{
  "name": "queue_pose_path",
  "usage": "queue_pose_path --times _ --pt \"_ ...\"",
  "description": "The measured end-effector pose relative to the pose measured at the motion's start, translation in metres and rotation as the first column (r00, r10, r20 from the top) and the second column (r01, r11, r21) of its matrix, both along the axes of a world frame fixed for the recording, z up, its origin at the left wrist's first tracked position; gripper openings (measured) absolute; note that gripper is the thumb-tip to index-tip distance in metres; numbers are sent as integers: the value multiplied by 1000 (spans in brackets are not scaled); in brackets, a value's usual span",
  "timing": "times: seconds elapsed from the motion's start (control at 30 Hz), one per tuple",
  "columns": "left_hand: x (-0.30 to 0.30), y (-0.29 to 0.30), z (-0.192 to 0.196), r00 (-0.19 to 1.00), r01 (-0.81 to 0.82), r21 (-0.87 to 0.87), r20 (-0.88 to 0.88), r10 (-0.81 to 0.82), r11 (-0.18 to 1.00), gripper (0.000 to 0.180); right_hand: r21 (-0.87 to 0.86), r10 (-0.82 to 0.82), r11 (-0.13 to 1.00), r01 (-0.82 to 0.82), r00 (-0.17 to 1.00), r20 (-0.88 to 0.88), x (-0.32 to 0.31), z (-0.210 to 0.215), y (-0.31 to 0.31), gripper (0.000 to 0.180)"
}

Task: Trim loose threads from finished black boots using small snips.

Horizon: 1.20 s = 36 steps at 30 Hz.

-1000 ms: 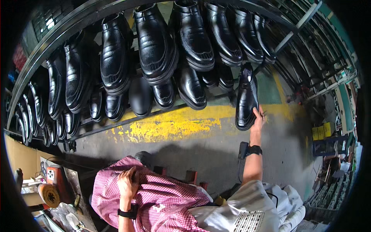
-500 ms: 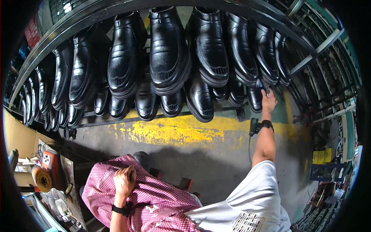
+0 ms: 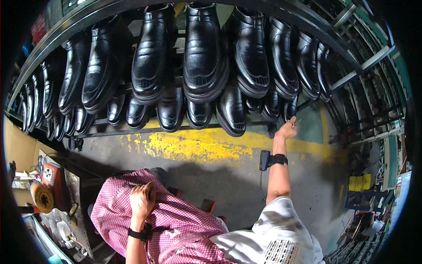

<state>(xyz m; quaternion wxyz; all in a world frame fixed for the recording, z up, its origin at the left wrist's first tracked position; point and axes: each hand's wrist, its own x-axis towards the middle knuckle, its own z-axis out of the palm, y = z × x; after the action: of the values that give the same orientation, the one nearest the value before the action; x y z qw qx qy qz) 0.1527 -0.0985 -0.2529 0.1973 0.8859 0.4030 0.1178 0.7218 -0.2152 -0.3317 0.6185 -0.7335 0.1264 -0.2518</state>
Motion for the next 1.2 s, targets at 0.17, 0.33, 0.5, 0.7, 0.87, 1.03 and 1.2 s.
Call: queue_pose_path --times 0.17,0.33,0.5,0.7,0.87,1.03,1.2 --pt "-6 -4 0 999 -34 6 16 34 999 23 -120 228 959 -256 952 -206 14 -22 -13 55" --pt "-21 -8 1 997 -59 50 46 56 997 20 -542 17 817 -195 949 -316 -13 -31 22 58" --pt "-24 -10 5 996 -69 101 70 62 993 19 596 544 782 -183 667 -509 -33 1 39 74" --pt "-20 -8 1 991 -75 65 112 67 995 18 438 465 867 -238 701 -540 -20 33 31 73" --pt "-23 -8 3 991 -78 56 117 71 995 18 381 311 916 -130 830 -464 -35 44 17 75" --pt "-15 -5 3 992 -42 58 123 34 997 20 128 122 986 -102 980 -158 -34 45 -14 37" --pt "-19 -7 -1 990 -45 28 138 41 999 20 193 264 956 -222 938 -223 -105 69 -70 43"
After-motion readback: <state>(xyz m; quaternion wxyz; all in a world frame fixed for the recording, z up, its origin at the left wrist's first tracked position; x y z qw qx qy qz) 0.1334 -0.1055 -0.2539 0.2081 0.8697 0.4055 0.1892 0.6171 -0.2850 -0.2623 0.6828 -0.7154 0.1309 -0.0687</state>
